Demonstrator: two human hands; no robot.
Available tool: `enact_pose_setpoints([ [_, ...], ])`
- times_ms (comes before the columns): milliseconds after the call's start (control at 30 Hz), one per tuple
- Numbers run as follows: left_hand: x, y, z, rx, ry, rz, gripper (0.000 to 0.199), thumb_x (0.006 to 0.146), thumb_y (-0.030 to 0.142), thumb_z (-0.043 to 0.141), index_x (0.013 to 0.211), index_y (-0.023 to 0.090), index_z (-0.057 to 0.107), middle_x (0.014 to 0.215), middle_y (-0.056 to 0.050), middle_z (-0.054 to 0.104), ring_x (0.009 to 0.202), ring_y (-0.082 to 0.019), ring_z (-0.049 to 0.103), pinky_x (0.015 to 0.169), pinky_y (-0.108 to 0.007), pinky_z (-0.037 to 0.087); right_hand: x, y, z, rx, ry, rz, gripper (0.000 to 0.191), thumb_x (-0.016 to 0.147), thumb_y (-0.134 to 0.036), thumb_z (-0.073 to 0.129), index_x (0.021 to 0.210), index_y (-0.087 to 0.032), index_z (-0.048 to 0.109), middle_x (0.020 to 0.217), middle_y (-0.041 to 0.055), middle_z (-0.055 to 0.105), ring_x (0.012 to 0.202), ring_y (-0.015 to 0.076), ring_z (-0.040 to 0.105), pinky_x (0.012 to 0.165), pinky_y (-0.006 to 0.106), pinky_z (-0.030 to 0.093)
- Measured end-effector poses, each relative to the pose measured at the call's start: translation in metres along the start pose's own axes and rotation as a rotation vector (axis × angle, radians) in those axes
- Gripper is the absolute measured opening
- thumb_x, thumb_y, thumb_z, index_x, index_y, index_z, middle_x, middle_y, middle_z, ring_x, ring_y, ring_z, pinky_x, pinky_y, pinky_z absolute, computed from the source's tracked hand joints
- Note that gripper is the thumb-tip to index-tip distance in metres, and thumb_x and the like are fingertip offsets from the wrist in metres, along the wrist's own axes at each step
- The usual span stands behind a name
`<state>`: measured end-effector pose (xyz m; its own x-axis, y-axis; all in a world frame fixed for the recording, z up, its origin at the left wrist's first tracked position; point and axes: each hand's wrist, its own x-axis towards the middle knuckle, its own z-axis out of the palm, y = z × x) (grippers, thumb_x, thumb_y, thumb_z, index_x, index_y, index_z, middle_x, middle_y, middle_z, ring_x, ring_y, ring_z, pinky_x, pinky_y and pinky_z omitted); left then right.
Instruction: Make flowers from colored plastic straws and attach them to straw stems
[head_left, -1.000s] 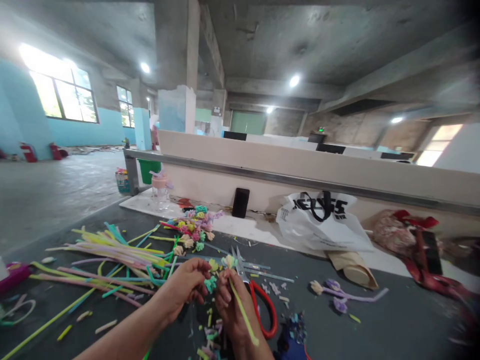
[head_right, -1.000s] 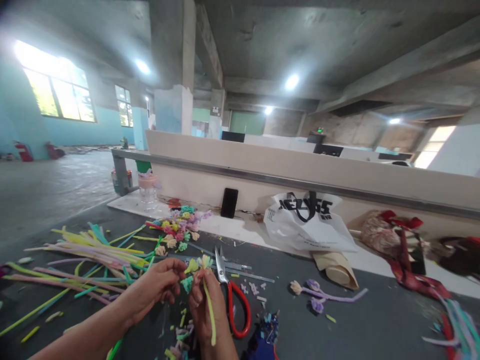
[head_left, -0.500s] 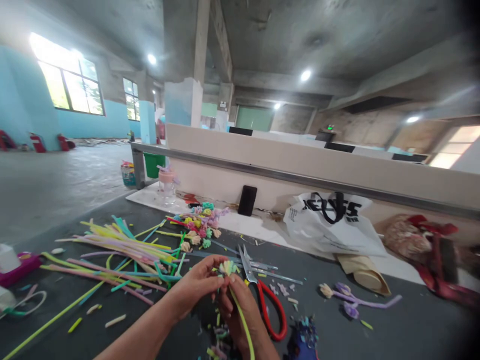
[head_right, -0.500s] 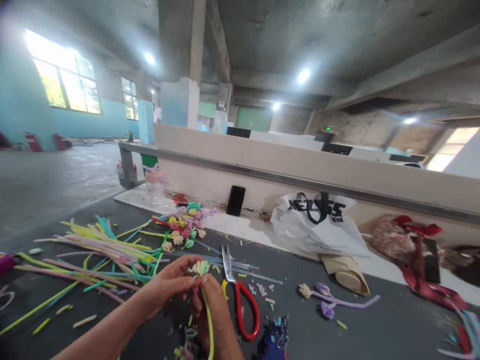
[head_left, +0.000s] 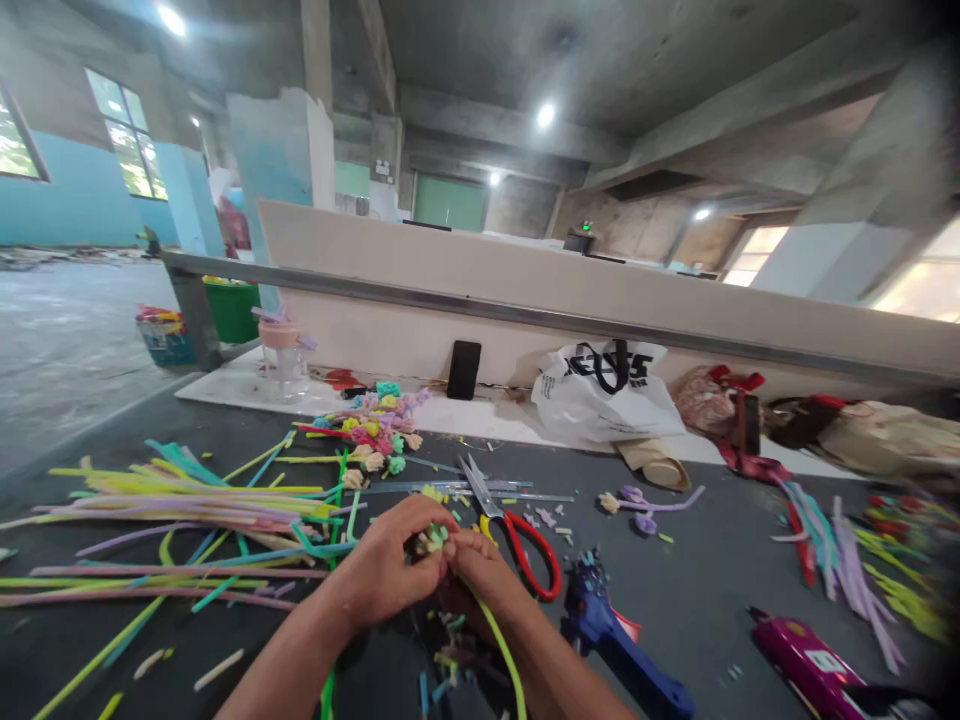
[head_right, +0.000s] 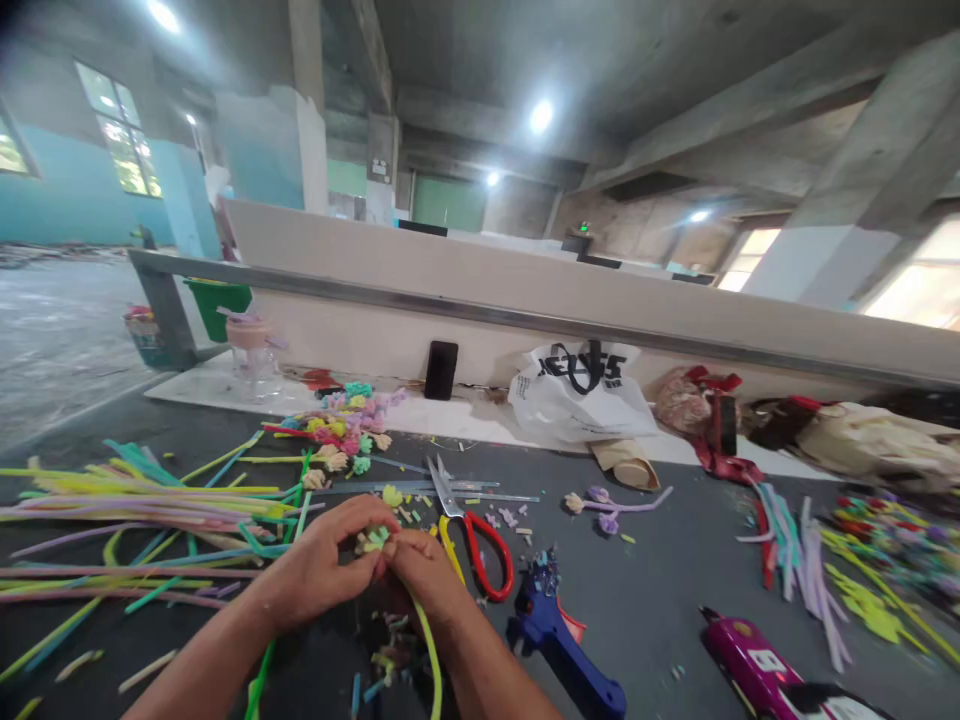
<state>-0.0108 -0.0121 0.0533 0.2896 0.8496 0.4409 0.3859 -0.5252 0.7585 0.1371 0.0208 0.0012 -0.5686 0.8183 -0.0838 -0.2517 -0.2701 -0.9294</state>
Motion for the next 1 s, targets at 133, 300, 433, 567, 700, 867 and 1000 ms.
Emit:
enact_pose_setpoints([
  [133,-0.002,0.001,-0.002,0.064,-0.023,0.067,0.025,0.065,0.002,0.047,0.079,0.018,0.059,0.081,-0.001,0.06,0.079,-0.014,0.054,0.074,-0.023,0.042,0.001,0.004,-0.005,-0.061,0.003,0.009,0.033,0.066,-0.043,0.062,0.052,-0.015,0.052,0.034,-0.0077,0.039,0.028,0.0042,0.03,0.031,0.017,0.021],
  [300,-0.002,-0.004,-0.004,0.141,-0.032,0.02,0.02,0.065,0.006,0.048,0.078,0.018,0.058,0.074,0.001,0.058,0.07,-0.012,0.051,0.065,-0.021,0.039,0.002,0.008,-0.007,-0.133,-0.012,0.01,0.031,0.069,-0.041,0.057,0.052,-0.016,0.052,0.032,-0.0072,0.039,0.027,0.0049,0.03,0.029,0.017,0.02],
  [433,-0.003,-0.008,-0.006,0.185,-0.056,0.003,0.021,0.064,0.007,0.048,0.078,0.018,0.059,0.072,0.003,0.056,0.064,-0.01,0.048,0.06,-0.02,0.037,-0.005,-0.003,0.0,-0.228,-0.034,-0.023,0.032,0.073,-0.042,0.055,0.054,-0.015,0.053,0.036,-0.0071,0.039,0.031,0.0051,0.031,0.032,0.017,0.021],
  [567,-0.003,-0.009,-0.008,0.159,-0.066,-0.044,0.02,0.065,0.008,0.048,0.079,0.019,0.059,0.071,0.004,0.056,0.063,-0.009,0.047,0.059,-0.019,0.037,-0.014,-0.019,0.005,-0.541,-0.129,-0.177,0.037,0.084,-0.044,0.043,0.062,-0.016,0.051,0.044,-0.0061,0.039,0.039,0.0063,0.034,0.039,0.018,0.025],
  [700,-0.003,-0.011,-0.007,0.115,-0.105,-0.084,0.02,0.067,0.009,0.046,0.081,0.019,0.058,0.071,0.004,0.057,0.061,-0.009,0.047,0.057,-0.019,0.037,-0.015,-0.022,0.003,-0.733,-0.161,-0.332,0.036,0.087,-0.039,0.039,0.063,-0.016,0.051,0.052,-0.0043,0.039,0.047,0.0073,0.036,0.046,0.02,0.028],
  [867,-0.003,-0.01,-0.007,0.157,-0.093,-0.041,0.02,0.066,0.009,0.048,0.079,0.018,0.059,0.072,0.003,0.057,0.062,-0.009,0.047,0.057,-0.019,0.037,-0.01,-0.011,0.002,-0.601,-0.04,-0.276,0.028,0.081,-0.028,0.045,0.058,-0.015,0.053,0.047,-0.006,0.035,0.043,0.0061,0.031,0.044,0.02,0.025],
  [1000,-0.003,-0.007,-0.007,0.138,-0.094,-0.031,0.022,0.066,0.008,0.047,0.082,0.018,0.059,0.075,0.003,0.058,0.066,-0.01,0.05,0.06,-0.018,0.039,-0.007,-0.005,0.004,-0.414,0.05,-0.184,0.024,0.073,-0.025,0.049,0.052,-0.014,0.055,0.041,-0.0066,0.037,0.038,0.0054,0.028,0.04,0.02,0.02],
])
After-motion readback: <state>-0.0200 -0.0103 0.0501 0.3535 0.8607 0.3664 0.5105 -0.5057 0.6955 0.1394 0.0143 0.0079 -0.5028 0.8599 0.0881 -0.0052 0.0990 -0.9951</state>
